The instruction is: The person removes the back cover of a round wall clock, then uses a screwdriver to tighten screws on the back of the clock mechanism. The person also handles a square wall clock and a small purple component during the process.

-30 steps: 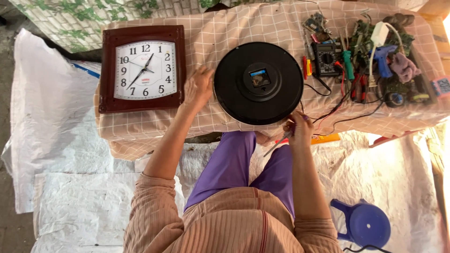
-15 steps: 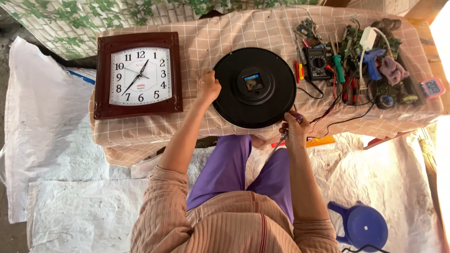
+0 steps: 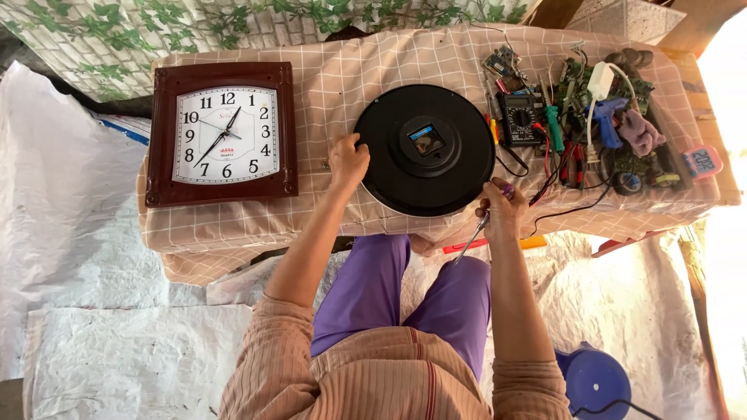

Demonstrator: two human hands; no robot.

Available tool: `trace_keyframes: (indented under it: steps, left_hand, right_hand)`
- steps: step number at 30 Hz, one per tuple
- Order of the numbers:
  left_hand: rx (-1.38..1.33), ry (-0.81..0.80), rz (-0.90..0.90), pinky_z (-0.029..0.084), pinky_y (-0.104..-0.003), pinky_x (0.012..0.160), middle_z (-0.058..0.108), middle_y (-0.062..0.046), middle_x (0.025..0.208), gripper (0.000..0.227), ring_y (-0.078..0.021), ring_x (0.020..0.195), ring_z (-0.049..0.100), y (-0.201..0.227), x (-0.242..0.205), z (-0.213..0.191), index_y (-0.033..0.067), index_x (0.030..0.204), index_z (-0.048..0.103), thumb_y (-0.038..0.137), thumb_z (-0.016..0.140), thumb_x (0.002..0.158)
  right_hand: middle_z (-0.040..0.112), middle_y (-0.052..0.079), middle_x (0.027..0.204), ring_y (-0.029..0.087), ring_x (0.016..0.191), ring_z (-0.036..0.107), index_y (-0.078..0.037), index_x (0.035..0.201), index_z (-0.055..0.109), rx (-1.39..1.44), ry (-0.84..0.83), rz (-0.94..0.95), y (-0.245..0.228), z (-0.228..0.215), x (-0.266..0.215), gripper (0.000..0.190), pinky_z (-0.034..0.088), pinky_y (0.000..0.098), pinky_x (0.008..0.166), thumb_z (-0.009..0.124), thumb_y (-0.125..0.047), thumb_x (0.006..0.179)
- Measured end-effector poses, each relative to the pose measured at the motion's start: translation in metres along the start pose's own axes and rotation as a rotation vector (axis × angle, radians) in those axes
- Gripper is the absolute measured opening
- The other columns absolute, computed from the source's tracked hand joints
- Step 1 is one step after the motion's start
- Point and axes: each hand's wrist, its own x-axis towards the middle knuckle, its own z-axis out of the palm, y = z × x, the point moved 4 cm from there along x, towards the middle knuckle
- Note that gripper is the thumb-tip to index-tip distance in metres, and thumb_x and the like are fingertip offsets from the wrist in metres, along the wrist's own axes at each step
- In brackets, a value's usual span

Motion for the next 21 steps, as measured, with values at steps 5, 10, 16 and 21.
trace_keyframes:
  steps: [5,10,16,21]
  left_hand:
    - [-0.080,0.057,-0.031,0.040,-0.058,0.112,0.049,-0.033,0.143,0.056,-0.0498,0.136,0.047,0.016,-0.031,0.003,-0.0067,0.145,0.050,0.026,0.056,0.100]
    - [-0.115,0.120,-0.104,0.044,-0.056,0.110,0.052,-0.031,0.141,0.059,-0.0481,0.135,0.049,0.026,-0.068,0.010,-0.0060,0.145,0.052,0.026,0.062,0.096]
    - [-0.026,0.229,0.048,0.040,-0.046,0.100,0.044,-0.020,0.125,0.071,-0.0389,0.117,0.042,-0.012,-0.085,0.046,-0.0081,0.144,0.053,0.023,0.074,0.084]
    - [-0.125,0.335,0.214,0.037,-0.048,0.105,0.043,-0.027,0.125,0.081,-0.0433,0.118,0.041,0.015,-0.126,0.055,-0.0154,0.144,0.049,0.014,0.080,0.075]
  right_hand:
    - [0.058,0.006,0.062,0.015,0.041,0.057,-0.006,0.094,0.067,-0.040,-0.021,-0.036,-0.001,0.005,0.029,0.018,0.048,0.0292,0.033,0.079,-0.008,0.080]
    - [0.056,0.008,0.057,0.018,0.038,0.057,-0.008,0.087,0.066,-0.062,-0.040,-0.081,-0.001,0.009,0.060,0.015,0.045,0.0330,0.030,0.080,-0.007,0.081]
    - [0.056,0.008,0.061,0.017,0.040,0.057,-0.009,0.090,0.072,-0.185,-0.049,-0.114,-0.024,0.022,0.071,0.013,0.047,0.0334,0.030,0.081,-0.009,0.080]
    - [0.060,0.008,0.065,0.019,0.045,0.061,-0.008,0.098,0.074,-0.264,-0.068,-0.097,-0.011,0.033,0.096,0.021,0.051,0.0354,0.033,0.083,-0.007,0.079]
